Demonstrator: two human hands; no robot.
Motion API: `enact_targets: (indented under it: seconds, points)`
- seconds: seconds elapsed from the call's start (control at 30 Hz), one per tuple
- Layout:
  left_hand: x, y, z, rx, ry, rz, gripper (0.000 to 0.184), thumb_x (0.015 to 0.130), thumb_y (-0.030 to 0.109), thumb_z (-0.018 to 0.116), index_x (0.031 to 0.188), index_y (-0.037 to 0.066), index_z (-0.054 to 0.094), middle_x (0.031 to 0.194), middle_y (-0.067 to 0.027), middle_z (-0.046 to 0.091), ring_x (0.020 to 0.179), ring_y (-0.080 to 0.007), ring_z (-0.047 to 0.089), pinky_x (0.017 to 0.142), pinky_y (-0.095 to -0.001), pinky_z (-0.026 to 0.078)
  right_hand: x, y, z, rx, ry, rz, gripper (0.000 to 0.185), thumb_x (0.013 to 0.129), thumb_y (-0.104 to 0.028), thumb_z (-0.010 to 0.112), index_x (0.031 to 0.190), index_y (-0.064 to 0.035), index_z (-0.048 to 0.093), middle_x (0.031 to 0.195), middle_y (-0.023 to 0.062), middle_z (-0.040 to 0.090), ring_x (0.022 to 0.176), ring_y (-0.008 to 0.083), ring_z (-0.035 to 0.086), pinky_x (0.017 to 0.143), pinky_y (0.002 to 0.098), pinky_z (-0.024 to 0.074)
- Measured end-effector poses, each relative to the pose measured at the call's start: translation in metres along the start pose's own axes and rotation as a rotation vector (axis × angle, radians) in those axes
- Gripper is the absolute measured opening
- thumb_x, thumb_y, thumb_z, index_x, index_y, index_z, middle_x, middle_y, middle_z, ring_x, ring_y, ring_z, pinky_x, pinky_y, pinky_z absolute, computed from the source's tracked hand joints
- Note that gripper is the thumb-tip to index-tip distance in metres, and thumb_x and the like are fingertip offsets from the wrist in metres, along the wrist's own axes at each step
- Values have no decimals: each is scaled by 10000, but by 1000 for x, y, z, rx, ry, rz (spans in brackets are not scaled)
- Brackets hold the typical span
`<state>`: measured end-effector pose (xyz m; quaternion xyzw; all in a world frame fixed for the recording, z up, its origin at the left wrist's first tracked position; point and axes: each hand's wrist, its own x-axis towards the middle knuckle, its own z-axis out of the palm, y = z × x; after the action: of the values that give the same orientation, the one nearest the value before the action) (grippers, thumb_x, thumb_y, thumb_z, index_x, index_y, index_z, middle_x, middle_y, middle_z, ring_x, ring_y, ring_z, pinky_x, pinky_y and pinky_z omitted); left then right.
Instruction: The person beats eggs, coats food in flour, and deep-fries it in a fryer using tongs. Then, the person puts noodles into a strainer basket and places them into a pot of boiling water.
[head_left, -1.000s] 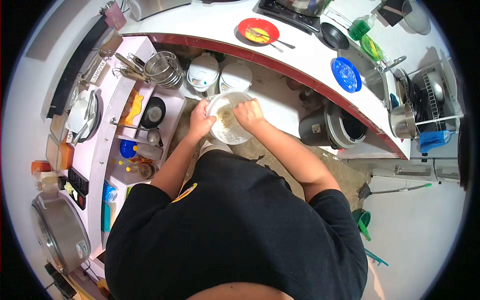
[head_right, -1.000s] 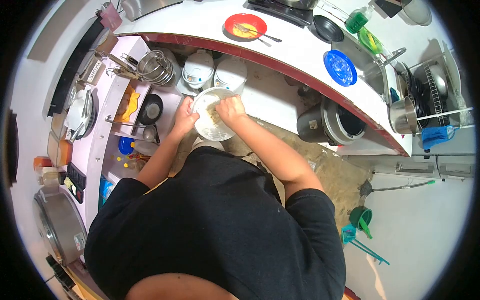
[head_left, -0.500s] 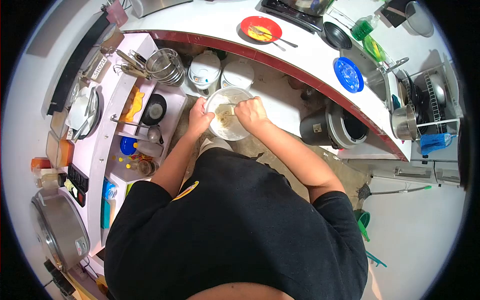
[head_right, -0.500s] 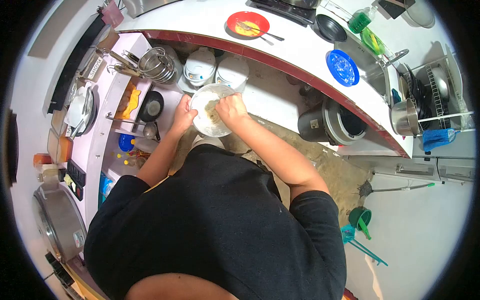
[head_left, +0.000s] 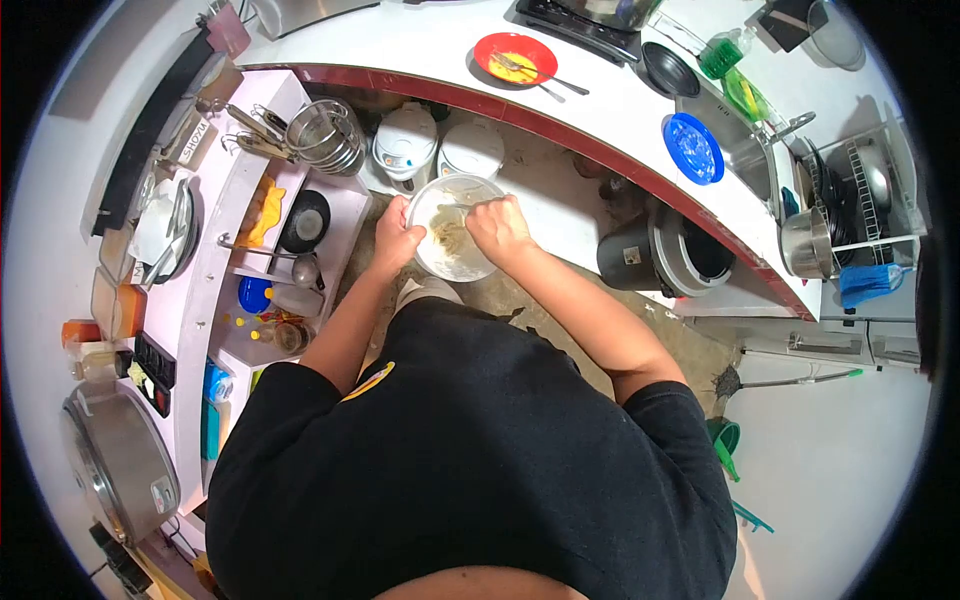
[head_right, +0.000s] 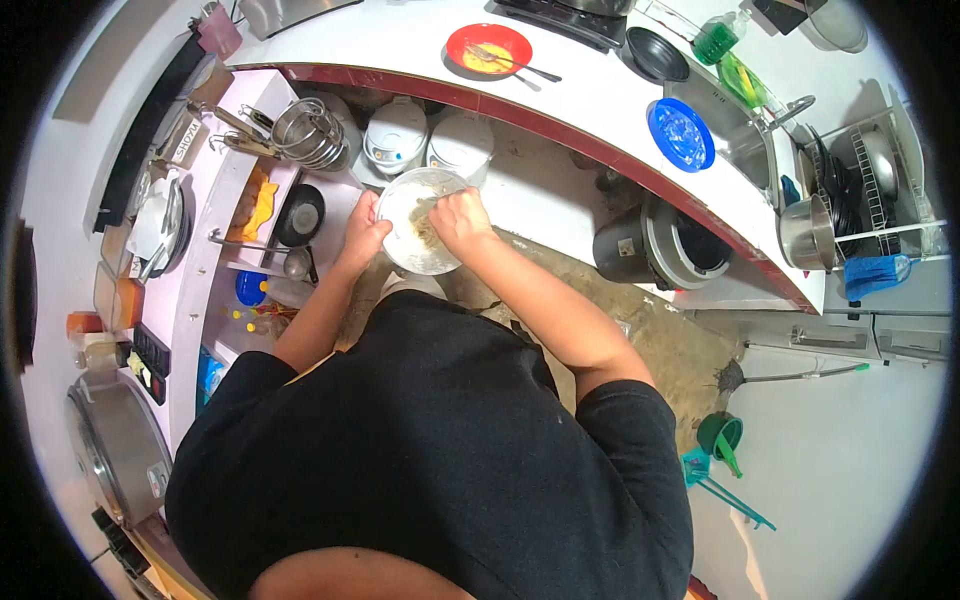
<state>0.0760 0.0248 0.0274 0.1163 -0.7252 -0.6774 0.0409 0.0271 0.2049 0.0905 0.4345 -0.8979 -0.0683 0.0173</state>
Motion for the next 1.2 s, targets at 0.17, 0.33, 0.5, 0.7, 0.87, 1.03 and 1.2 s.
enact_targets:
  seconds: [0.17, 0.33, 0.5, 0.7, 0.87, 1.03, 1.2]
  points:
    - [1, 4, 1, 18, 1, -31, 231, 612, -29, 506, 826, 25, 437, 727, -25, 508, 666, -91, 478, 604, -234, 401, 3, 4, 12, -11, -65, -1, 93, 668, -134, 547, 624, -104, 624, 648, 60, 606, 652, 207, 614, 589, 359, 425]
    - [8, -16, 4, -23, 17, 15, 218, 615, -22, 514, 813, 28, 437, 717, -17, 491, 658, -88, 458, 593, -230, 387, -9, -1, -8, 1, -73, -17, 94, 681, -136, 548, 641, -115, 631, 656, 46, 613, 654, 193, 616, 589, 346, 426]
    - [3, 2, 10, 96, 62, 116, 211, 606, -12, 526, 784, 33, 423, 670, -2, 439, 611, -88, 415, 562, -232, 369, -8, -18, 4, -40, -134, -99, 110, 690, -138, 536, 646, -109, 632, 654, 50, 606, 642, 192, 609, 567, 323, 425]
    - [15, -13, 12, 90, 42, 219, 200, 638, -27, 482, 799, 63, 404, 661, 4, 445, 546, -57, 423, 422, -224, 340, -14, -9, 24, -15, 6, 61, 134, 707, -147, 517, 690, -96, 640, 719, 68, 608, 690, 197, 605, 592, 339, 422]
    - [15, 3, 21, 126, 98, 163, 209, 632, -27, 487, 805, 58, 406, 660, 8, 445, 554, -64, 417, 448, -219, 347, -14, -5, 19, 28, 43, 163, 155, 715, -152, 510, 725, -88, 651, 752, 72, 610, 705, 204, 602, 620, 360, 421]
    - [14, 7, 30, 58, 131, 175, 203, 606, 4, 536, 780, 29, 434, 682, -14, 466, 636, -80, 427, 592, -228, 391, -11, -2, 23, 99, -20, 190, 183, 733, -145, 482, 761, -69, 646, 793, 105, 620, 730, 212, 605, 638, 363, 421]
    - [15, 14, 35, 123, 178, 231, 225, 593, 8, 550, 789, 26, 442, 684, -29, 486, 629, -87, 442, 611, -235, 406, -12, 8, 41, 36, 102, 220, 173, 725, -135, 484, 758, -64, 638, 765, 97, 619, 687, 204, 607, 606, 340, 433]
